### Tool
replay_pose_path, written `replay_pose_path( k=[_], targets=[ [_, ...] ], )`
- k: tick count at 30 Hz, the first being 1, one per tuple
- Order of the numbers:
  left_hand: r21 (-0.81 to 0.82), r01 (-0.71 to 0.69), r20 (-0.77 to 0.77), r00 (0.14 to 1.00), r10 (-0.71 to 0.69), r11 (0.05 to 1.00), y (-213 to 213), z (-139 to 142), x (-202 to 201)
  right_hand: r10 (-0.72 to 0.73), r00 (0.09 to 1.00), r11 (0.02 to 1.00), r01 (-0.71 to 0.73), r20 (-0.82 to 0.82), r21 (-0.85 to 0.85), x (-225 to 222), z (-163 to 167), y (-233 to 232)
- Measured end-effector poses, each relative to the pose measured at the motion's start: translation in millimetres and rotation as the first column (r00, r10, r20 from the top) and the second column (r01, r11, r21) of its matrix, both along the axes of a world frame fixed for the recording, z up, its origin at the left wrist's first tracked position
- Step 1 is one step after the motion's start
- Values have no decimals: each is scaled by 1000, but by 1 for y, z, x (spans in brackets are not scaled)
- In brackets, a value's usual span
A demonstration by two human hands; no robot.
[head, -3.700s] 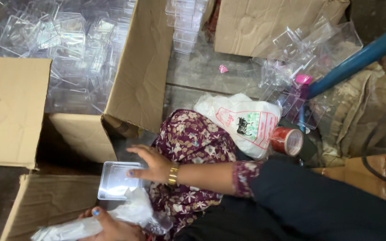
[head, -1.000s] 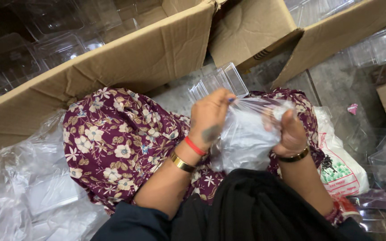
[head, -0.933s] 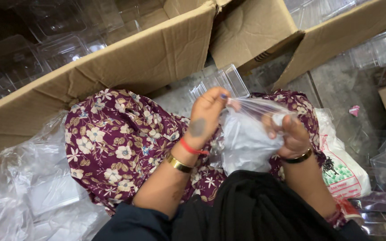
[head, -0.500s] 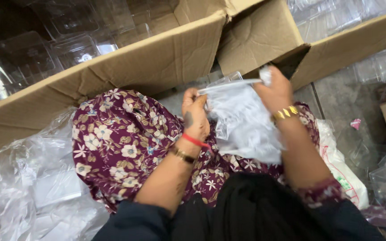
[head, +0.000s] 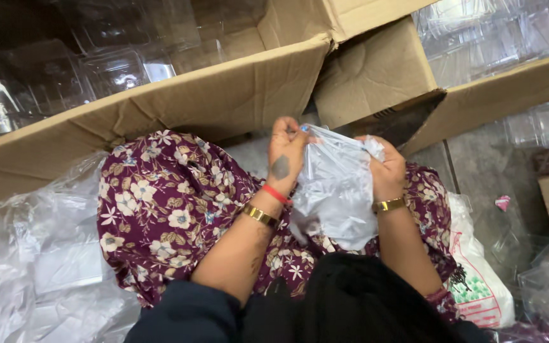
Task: The person sits on the floor among open cartons of clear plastic containers. They open white plastic bags, place the containers into the bags one at a time, and set filled bags aside with the packed cartons.
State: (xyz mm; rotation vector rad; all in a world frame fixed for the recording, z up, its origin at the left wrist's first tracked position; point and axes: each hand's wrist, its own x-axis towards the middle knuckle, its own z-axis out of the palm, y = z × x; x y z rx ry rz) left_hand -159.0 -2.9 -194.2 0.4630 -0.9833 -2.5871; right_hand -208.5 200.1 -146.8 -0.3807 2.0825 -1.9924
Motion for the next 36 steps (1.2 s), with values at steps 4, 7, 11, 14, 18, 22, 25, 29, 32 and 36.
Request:
replay_pose_path(
  k=[4,7,11,14,18,22,25,29,32,36],
  targets=[
    [-550,101,313,945,92,829,2,-5,-6,78,996,995,-81,52,63,-19,-27,-3],
    [-748,207,427,877,218,631,1,-3,-1,107,992,984,-115,67,137,-26,-31,-9],
    [-781,94,300,924,238,617,10,-6,3,98,995,974,-96,1,204,-27,-30,-7],
    [-741,151,318,937,145,654,24,-10,7,57,995,968,-36,-80,248,-26,-31,-1],
    [-324,53,19,999,-50,944,45,14,20,6,983,958,47,-182,284,-25,-42,1],
    [-127,273,-165,942,-291,954,31,91,62,-52,942,972,125,-331,201,-25,-58,-2],
    [-514,102,-174,960,-219,852,-25,148,124,-153,910,985,174,-386,20,-26,-70,1],
    [-666,-247,-272,959,79,704,-126,198,231,-359,928,933,358,-100,-28,-33,-79,10],
    [-609,-608,-435,793,427,509,-190,234,290,-502,863,864,503,58,3,-36,-78,9],
    [-994,-91,-95,568,818,-52,-228,264,320,-376,924,911,356,-67,-211,-23,-64,6]
  ],
)
